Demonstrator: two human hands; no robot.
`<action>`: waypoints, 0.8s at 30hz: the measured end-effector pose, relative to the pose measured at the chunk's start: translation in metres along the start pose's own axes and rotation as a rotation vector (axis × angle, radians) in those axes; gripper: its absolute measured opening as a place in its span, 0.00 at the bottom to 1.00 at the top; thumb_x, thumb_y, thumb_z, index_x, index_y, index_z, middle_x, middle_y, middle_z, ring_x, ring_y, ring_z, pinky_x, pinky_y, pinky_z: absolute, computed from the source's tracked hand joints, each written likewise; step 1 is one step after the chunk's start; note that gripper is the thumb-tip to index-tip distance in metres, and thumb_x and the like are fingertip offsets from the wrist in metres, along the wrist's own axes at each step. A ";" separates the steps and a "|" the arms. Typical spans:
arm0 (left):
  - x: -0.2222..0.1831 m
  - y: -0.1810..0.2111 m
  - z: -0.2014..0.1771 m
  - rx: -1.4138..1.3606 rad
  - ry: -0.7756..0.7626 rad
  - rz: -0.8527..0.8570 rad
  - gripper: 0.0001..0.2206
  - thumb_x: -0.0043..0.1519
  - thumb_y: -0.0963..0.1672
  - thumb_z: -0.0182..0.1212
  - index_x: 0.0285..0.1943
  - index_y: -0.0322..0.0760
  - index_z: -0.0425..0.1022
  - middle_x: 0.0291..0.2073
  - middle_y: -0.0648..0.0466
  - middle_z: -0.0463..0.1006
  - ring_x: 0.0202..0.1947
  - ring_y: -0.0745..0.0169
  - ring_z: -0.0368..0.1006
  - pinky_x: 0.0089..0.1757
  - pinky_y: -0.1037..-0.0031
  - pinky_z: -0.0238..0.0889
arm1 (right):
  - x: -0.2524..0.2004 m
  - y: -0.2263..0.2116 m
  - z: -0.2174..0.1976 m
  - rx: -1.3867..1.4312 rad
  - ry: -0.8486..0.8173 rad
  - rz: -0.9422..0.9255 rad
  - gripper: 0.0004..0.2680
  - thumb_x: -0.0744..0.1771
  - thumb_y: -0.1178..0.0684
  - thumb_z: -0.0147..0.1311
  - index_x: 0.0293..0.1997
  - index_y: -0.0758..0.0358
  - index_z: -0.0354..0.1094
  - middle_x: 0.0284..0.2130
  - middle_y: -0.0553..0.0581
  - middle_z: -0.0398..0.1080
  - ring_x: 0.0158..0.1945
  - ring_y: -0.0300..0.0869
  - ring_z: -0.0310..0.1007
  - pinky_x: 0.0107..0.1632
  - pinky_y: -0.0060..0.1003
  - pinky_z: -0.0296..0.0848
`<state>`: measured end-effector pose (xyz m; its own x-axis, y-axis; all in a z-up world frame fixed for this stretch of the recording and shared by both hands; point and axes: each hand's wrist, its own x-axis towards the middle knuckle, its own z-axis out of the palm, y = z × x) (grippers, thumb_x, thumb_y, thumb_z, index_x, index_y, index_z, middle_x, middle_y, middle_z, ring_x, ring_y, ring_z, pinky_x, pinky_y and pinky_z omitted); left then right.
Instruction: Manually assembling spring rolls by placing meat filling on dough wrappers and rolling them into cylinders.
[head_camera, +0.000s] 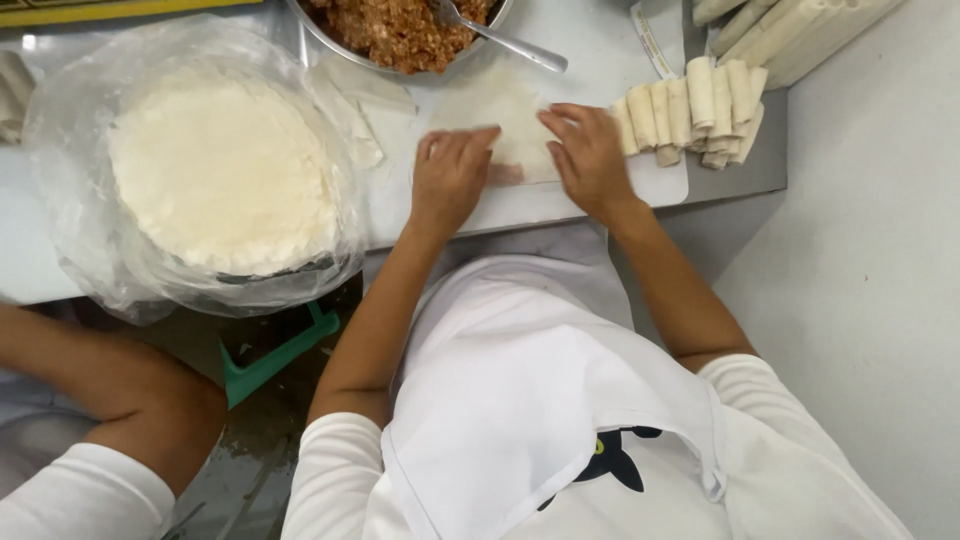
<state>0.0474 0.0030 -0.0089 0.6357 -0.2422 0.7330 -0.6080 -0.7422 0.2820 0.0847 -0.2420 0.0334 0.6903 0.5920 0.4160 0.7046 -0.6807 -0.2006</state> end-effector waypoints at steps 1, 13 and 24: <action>0.005 -0.004 0.002 0.063 -0.037 -0.049 0.14 0.68 0.45 0.61 0.62 0.49 0.74 0.44 0.57 0.79 0.46 0.60 0.75 0.49 0.63 0.62 | 0.013 -0.007 0.008 0.140 0.019 -0.028 0.15 0.74 0.45 0.42 0.67 0.57 0.66 0.55 0.58 0.68 0.57 0.54 0.66 0.55 0.50 0.60; -0.029 0.018 -0.022 -0.064 -0.200 -0.122 0.03 0.66 0.46 0.63 0.46 0.49 0.77 0.34 0.59 0.77 0.36 0.60 0.76 0.38 0.70 0.65 | 0.000 -0.037 0.002 0.380 -0.098 -0.168 0.09 0.71 0.49 0.57 0.52 0.60 0.75 0.37 0.55 0.76 0.40 0.48 0.74 0.44 0.41 0.72; -0.010 0.020 -0.036 -0.167 -0.178 -0.114 0.06 0.65 0.44 0.64 0.48 0.44 0.77 0.38 0.57 0.78 0.40 0.57 0.76 0.40 0.70 0.65 | 0.006 -0.020 0.015 0.367 -0.198 -0.141 0.04 0.71 0.52 0.57 0.47 0.58 0.73 0.34 0.51 0.73 0.41 0.44 0.73 0.46 0.38 0.68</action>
<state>0.0119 0.0133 0.0118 0.7689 -0.2799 0.5749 -0.5885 -0.6612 0.4652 0.0770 -0.2183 0.0260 0.5764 0.7635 0.2912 0.7811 -0.4103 -0.4707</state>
